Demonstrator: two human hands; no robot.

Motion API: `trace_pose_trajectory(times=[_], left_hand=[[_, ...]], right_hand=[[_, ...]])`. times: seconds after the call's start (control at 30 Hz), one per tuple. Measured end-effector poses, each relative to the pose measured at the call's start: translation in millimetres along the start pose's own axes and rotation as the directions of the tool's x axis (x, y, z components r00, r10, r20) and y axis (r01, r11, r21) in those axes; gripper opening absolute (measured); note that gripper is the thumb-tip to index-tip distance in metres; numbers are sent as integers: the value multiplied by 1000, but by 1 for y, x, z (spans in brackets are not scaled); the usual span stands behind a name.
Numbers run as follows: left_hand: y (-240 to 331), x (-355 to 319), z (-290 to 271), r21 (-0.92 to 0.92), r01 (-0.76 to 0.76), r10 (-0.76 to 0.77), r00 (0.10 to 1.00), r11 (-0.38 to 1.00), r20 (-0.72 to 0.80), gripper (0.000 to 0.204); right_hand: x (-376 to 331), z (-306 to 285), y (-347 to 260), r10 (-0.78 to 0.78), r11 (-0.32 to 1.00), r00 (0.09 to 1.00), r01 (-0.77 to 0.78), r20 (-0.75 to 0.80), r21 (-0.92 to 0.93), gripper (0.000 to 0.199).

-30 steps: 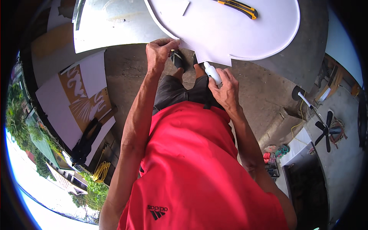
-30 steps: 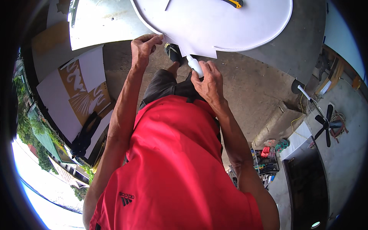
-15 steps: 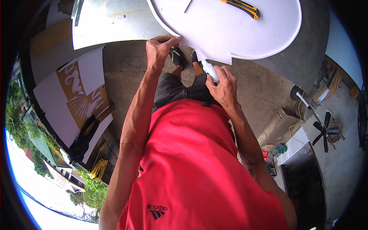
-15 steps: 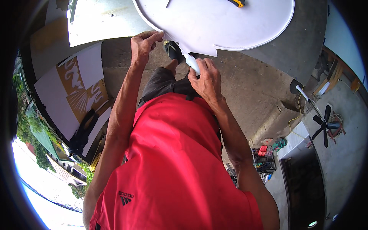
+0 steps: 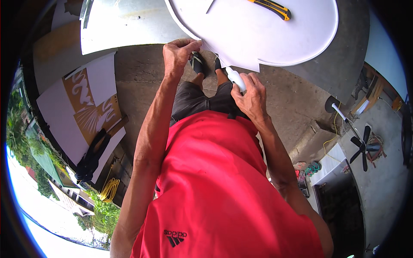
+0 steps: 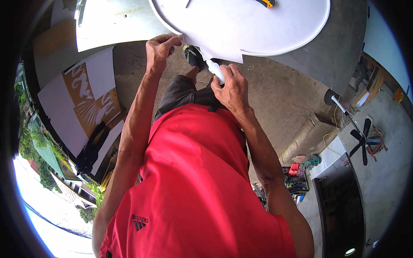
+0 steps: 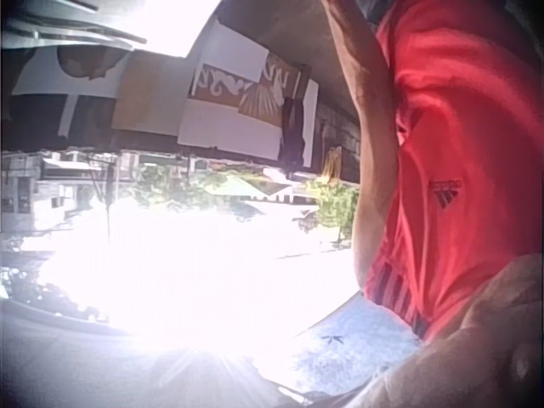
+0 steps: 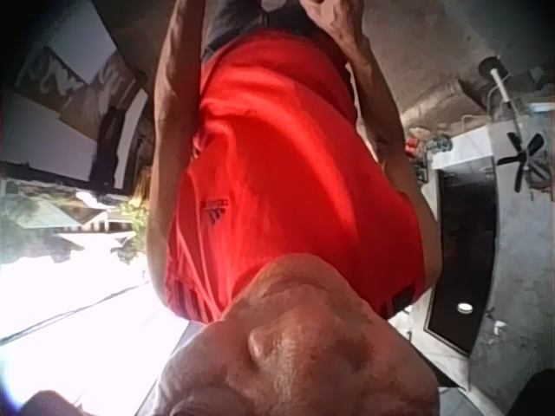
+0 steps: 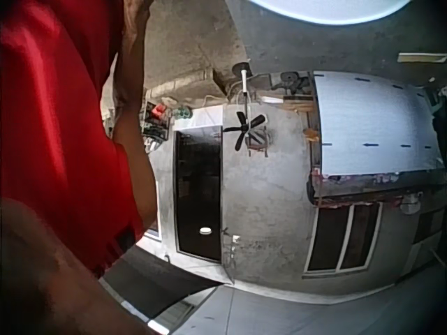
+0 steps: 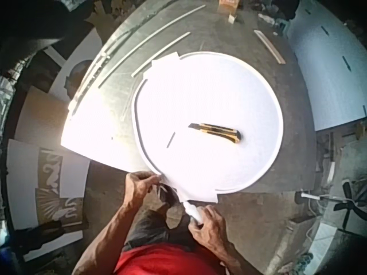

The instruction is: The person uses a utility knife to cut small strips of white material and then applies glue to attach them to a large white circular board. They repeatedly cut, align, and press the strips onto the board's edge, working on one section at a time.

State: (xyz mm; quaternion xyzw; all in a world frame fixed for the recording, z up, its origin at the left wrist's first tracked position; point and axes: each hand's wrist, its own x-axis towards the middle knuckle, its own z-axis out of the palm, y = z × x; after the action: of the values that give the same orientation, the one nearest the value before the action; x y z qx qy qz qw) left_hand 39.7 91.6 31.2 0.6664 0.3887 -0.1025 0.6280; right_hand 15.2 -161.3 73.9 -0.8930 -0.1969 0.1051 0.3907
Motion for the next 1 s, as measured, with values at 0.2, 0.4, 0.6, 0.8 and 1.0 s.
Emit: trace_pose_trajectory(times=[0.2,0.4,0.6,0.8,1.0], left_hand=[[1,-1,0,1,-13,13,1000,1000,4,24],[0,0,0,-9,-15,15,1000,1000,-1,23],[-2,1,0,-23,-15,15,1000,1000,4,24],[-3,1,0,-28,-20,20,1000,999,-4,23],[-2,0,0,-23,-23,23,1000,999,-6,23]], right_hand=[[1,0,1,-12,1000,1000,12,4,-6,24],[0,0,1,-10,1000,1000,10,-4,-7,23],[-1,-1,1,1,1000,1000,-1,-5,5,23],[-1,0,3,-6,1000,1000,6,-11,5,23],[1,-1,1,-10,1000,1000,10,-9,-4,23]])
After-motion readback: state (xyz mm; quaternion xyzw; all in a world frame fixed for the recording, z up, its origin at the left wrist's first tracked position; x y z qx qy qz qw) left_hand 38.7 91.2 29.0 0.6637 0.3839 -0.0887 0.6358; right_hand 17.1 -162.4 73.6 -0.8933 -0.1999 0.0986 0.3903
